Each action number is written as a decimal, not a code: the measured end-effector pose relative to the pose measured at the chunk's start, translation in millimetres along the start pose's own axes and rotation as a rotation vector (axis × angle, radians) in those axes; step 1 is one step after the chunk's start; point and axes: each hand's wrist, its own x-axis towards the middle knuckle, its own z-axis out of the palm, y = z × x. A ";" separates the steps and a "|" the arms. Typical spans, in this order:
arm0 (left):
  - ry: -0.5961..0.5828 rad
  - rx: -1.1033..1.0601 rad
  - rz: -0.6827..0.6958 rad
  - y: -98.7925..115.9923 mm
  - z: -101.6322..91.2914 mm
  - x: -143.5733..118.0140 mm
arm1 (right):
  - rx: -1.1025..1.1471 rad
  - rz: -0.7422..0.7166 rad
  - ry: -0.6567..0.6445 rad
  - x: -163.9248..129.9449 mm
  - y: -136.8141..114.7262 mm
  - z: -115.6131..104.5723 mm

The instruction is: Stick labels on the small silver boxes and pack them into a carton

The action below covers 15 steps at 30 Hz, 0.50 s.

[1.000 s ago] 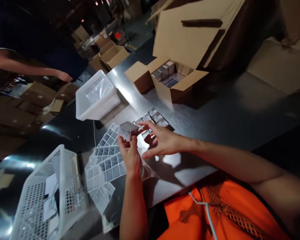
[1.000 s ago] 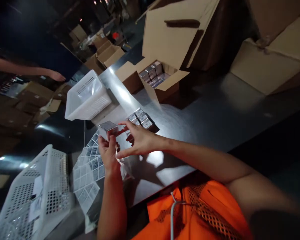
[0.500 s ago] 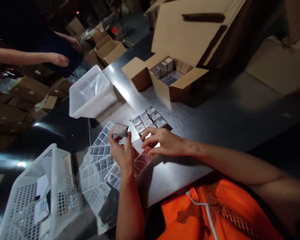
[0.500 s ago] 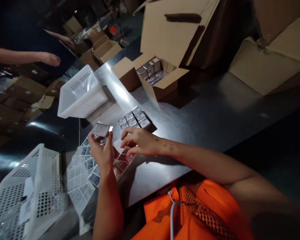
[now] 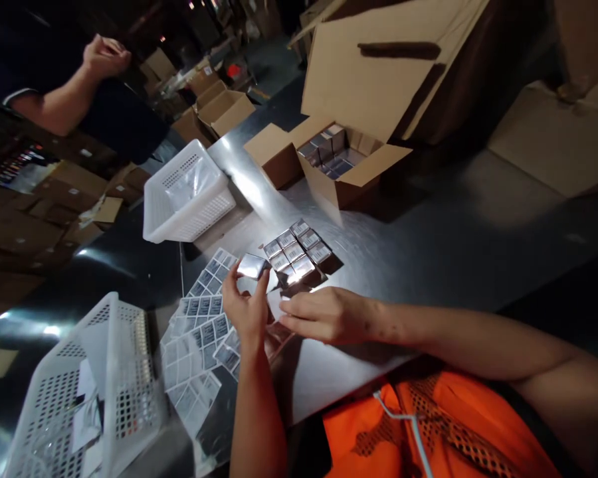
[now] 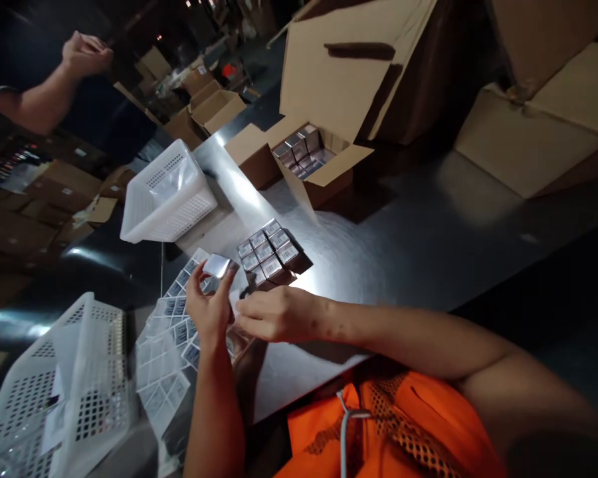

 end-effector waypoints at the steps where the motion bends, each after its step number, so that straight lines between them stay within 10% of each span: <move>1: 0.009 -0.040 -0.040 -0.5 -0.5 1.4 | -0.006 -0.025 -0.002 1.2 -2.0 -1.5; 8: -0.020 -0.274 -0.111 -3.4 1.1 2.5 | 0.055 0.030 0.073 11.5 -9.8 -17.2; 15: 0.014 -0.131 -0.123 -0.5 2.7 -2.3 | -0.036 0.111 -0.236 7.1 -10.5 -14.3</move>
